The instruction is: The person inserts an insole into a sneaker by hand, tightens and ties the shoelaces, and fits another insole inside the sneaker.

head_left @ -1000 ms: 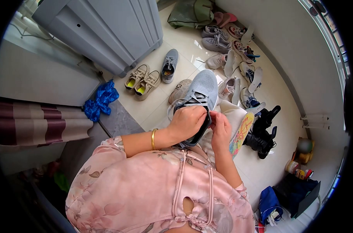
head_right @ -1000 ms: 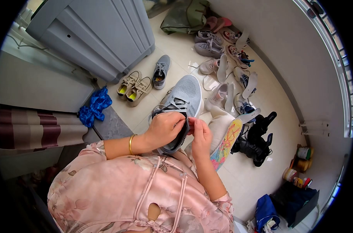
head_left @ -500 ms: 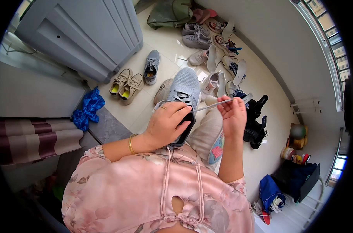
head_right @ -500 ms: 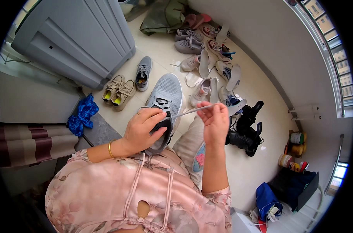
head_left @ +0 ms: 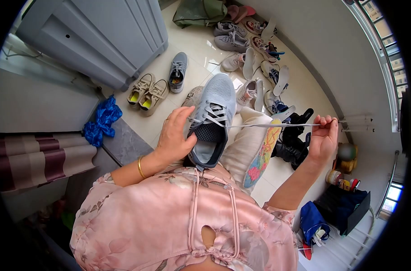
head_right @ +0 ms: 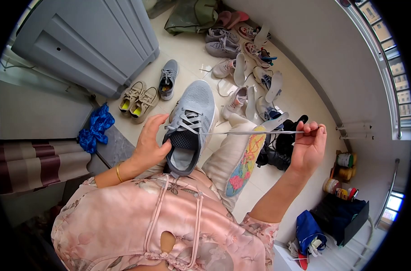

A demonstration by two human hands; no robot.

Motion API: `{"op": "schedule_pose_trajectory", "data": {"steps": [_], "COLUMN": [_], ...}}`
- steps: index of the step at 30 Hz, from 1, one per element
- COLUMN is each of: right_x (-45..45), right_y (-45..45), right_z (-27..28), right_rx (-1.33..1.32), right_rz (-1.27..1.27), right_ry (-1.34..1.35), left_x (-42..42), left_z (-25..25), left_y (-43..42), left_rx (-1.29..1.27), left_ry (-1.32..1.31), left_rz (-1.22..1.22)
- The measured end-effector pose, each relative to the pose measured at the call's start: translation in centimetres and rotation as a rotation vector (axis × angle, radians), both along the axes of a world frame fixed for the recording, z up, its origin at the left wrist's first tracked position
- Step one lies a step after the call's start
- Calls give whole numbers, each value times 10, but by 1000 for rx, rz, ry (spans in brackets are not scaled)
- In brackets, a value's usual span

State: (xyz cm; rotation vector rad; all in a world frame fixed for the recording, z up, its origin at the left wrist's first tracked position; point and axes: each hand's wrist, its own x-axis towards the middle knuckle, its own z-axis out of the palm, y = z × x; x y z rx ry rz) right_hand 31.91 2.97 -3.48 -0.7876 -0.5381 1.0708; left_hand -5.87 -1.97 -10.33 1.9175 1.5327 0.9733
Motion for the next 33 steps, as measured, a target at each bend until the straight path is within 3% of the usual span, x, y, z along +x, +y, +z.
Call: {"op": "schedule_pose_trajectory", "data": {"steps": [4, 10, 12, 16, 19, 26, 33], "right_x": [-39, -107, -131, -178, -188, -215, -217], "right_y": [2, -9, -13, -18, -17, -24, -29], "right_z": [-13, -27, -31, -21, -28, -38, -46], "right_rx": [-37, -205, -74, 56, 244, 416, 382], "right_rz": [171, 289, 295, 312, 361, 307, 396], "right_ry": [-49, -575, -848, -987, -1313, -1450, -1417], "left_x": [3, -1, -1, -2, -3, -6, -6], "left_z": [0, 1, 2, -14, -13, -6, -8], "left_y": [0, -3, -4, -7, -7, -5, -6], "left_rx": [23, -106, -211, -376, -445, -544, -505], "left_ry": [-104, -255, -359, -618, -719, -825, -777], "left_rz": [42, 75, 92, 99, 102, 91, 84]}}
